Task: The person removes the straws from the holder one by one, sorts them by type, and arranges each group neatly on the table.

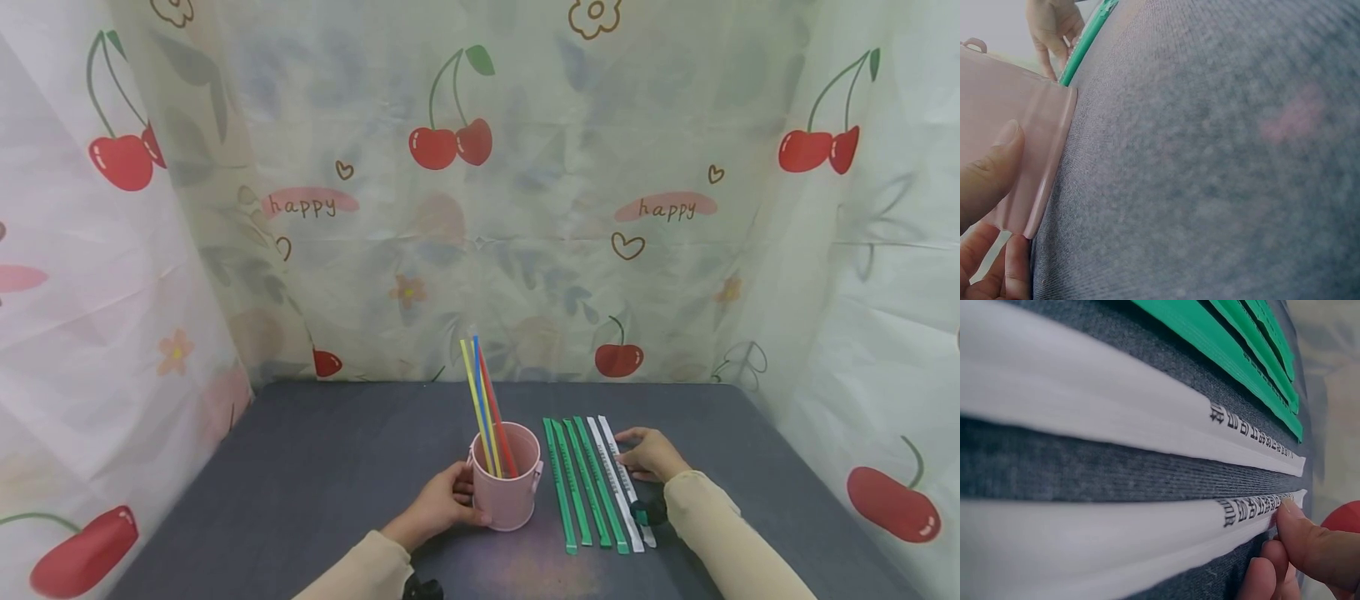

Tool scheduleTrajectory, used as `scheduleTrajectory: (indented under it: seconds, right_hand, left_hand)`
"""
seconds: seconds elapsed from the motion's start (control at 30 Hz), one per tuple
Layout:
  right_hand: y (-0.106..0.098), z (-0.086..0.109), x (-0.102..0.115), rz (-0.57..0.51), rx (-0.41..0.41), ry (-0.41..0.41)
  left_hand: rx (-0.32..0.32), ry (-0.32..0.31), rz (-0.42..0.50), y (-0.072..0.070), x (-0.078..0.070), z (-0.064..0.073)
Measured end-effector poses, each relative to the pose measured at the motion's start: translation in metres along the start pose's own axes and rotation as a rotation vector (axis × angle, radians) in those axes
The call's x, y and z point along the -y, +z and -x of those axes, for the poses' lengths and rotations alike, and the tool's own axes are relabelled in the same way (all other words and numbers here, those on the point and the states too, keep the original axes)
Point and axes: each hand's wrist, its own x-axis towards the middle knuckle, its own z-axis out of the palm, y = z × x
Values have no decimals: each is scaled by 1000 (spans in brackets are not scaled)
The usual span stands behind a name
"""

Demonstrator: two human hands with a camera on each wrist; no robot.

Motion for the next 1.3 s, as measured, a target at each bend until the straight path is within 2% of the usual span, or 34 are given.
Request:
scheduleTrajectory:
  seconds: [0.57, 1.3]
  right_hand:
    - [-2, -5, -4, -15, 26, 3]
    - [-3, -3, -3, -51, 48, 15]
  left_hand:
    - [-17, 31, -24, 1, 1, -1]
    - [-10, 19, -20, -1, 0, -2]
